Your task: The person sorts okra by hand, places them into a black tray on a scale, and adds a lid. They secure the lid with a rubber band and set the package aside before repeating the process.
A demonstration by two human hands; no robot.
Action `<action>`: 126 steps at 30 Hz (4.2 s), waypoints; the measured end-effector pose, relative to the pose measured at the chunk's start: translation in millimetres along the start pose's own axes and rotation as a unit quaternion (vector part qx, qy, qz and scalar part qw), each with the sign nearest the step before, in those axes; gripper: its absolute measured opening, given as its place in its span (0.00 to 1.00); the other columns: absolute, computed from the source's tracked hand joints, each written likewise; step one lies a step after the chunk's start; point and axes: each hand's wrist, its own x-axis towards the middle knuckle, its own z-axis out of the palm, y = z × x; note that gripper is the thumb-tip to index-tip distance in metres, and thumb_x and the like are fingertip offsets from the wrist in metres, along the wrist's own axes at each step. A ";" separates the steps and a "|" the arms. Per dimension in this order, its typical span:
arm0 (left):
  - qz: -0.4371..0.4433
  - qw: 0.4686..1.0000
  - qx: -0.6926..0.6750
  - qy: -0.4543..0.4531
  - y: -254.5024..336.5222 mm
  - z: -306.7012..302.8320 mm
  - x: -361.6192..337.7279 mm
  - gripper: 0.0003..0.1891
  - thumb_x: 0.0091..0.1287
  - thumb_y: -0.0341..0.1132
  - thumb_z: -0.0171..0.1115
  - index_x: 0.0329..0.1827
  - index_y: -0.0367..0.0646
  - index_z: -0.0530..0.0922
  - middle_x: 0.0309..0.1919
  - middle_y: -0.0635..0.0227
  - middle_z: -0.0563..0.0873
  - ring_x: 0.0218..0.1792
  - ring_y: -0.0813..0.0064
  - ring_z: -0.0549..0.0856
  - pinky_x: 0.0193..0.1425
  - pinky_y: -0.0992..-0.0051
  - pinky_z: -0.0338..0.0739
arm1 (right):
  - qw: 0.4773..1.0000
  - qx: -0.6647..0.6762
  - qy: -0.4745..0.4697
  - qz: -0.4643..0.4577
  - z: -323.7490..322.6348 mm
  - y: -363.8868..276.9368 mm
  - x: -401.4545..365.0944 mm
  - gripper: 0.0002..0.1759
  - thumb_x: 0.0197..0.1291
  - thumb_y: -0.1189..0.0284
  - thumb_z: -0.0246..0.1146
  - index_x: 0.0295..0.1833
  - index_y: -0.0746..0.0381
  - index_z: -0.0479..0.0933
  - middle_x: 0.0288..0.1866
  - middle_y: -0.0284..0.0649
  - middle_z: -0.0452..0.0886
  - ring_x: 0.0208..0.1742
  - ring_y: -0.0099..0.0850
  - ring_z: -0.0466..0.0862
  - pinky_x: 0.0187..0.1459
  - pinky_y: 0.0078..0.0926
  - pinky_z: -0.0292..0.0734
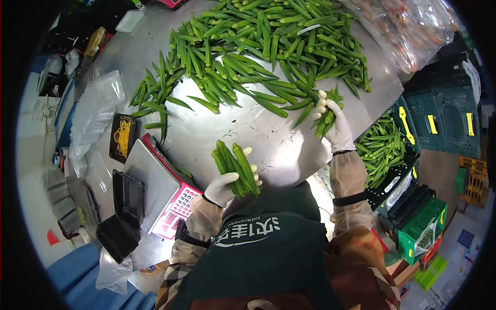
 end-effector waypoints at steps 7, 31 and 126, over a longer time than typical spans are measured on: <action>0.017 0.998 0.039 0.051 5.7 7.1 -9.7 0.42 0.58 0.30 0.66 0.76 0.44 0.57 0.53 0.55 0.81 0.51 0.56 0.84 0.62 0.54 0.77 | 0.966 -0.244 0.076 -0.042 43.5 -7.3 -16.2 0.24 0.68 0.74 0.60 0.67 0.69 0.69 0.57 0.48 0.81 0.52 0.35 0.85 0.57 0.38 0.82; 0.020 0.997 0.047 0.062 2.4 19.9 -25.2 0.32 0.57 0.26 0.67 0.67 0.41 0.67 0.51 0.51 0.83 0.52 0.53 0.83 0.62 0.54 0.76 | 0.629 -0.731 0.161 -0.210 17.1 -14.4 31.8 0.17 0.57 0.73 0.66 0.53 0.65 0.81 0.43 0.46 0.87 0.45 0.38 0.86 0.48 0.29 0.78; 0.036 0.732 0.584 0.350 206.3 -6.5 -349.6 0.34 0.75 0.58 0.47 0.78 0.50 0.58 0.65 0.62 0.75 0.63 0.66 0.77 0.56 0.64 0.78 | 0.879 -0.194 -0.109 0.422 335.6 470.6 -82.3 0.39 0.65 0.48 0.61 0.71 0.62 0.60 0.70 0.51 0.63 0.71 0.46 0.64 0.66 0.58 0.64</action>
